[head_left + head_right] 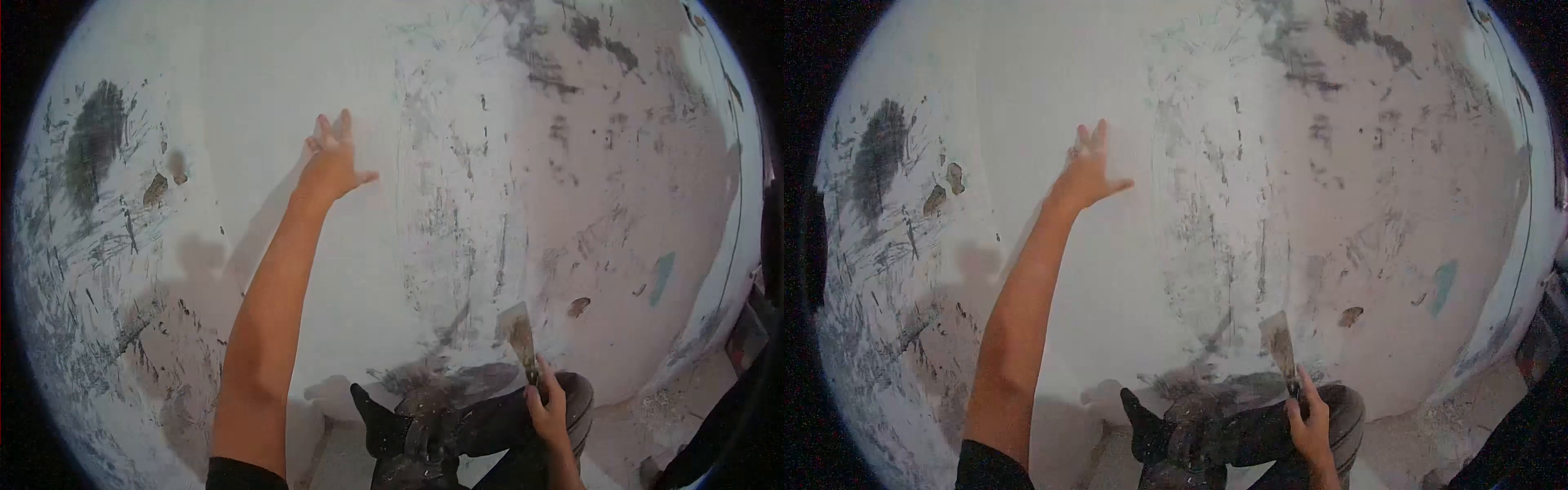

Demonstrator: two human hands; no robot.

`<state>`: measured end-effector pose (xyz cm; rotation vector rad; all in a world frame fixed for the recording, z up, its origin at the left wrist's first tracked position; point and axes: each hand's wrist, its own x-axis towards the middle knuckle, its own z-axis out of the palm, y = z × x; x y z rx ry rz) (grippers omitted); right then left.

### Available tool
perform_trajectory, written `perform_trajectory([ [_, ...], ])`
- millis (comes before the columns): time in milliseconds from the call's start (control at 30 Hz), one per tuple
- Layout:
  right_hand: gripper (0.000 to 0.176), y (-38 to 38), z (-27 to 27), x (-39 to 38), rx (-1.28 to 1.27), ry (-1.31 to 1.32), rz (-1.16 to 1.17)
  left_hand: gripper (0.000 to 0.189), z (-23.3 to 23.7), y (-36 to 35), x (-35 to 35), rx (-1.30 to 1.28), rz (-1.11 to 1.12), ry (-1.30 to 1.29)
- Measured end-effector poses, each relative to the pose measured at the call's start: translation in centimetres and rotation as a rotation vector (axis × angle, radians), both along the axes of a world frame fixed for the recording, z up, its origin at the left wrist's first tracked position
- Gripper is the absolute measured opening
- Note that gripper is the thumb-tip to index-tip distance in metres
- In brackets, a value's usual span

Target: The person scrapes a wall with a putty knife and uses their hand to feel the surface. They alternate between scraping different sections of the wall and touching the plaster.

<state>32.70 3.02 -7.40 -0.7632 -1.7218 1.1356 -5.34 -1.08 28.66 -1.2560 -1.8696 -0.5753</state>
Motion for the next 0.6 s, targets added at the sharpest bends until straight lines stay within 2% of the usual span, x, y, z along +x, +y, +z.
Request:
perform_trajectory([
  [33,0.059,0.1,0.9,-1.1,0.173,0.108,0.031,0.116,-0.6,0.6,-0.5,-0.034,0.078,0.122],
  [67,0.059,-0.4,2.7,-2.0,0.159,0.105,0.037,0.119,-1.1,1.1,-0.7,-0.069,0.155,0.244],
  [133,0.057,-1.4,6.5,-3.4,0.341,0.086,-0.026,0.121,-0.5,1.0,0.2,-0.139,0.183,0.237],
  [167,0.057,-1.1,7.7,-3.7,0.324,0.082,-0.019,0.123,-0.1,0.9,0.9,-0.193,0.206,0.232],
  [233,0.053,-0.5,9.9,-4.1,0.562,-0.06,-0.035,0.122,0.4,0.5,3.2,-0.223,0.238,0.151],
  [267,0.053,-0.3,11.0,-4.4,0.562,-0.072,-0.026,0.121,0.6,0.4,3.5,-0.233,0.265,0.077],
  [333,0.049,-0.1,13.4,-5.1,0.321,0.295,0.029,0.119,0.7,2.3,0.8,-0.165,0.228,0.045],
  [367,0.049,0.1,14.7,-5.4,0.325,0.278,0.034,0.117,0.3,3.0,-0.3,-0.098,0.189,0.029],
  [400,0.046,0.4,16.1,-5.8,0.355,0.403,-0.011,0.117,0.0,2.4,0.2,-0.097,0.188,0.01],
  [433,0.044,0.6,17.4,-6.0,0.387,0.527,-0.056,0.121,0.0,2.1,0.9,-0.127,0.247,0.105],
  [467,0.037,0.9,18.9,-6.2,0.384,0.537,-0.056,0.126,0.0,1.7,1.6,-0.155,0.306,0.199],
  [500,0.034,1.3,20.1,-6.6,0.425,0.553,-0.029,0.126,-0.4,1.5,1.9,-0.144,0.305,0.172],
  [567,0.032,1.8,23.3,-8.0,0.49,0.55,0.014,0.123,-0.7,1.3,2.1,-0.123,0.306,0.268],
  [600,0.031,1.3,25.2,-9.2,0.599,0.563,0.068,0.123,-0.6,1.5,2.0,-0.107,0.309,0.247],
])
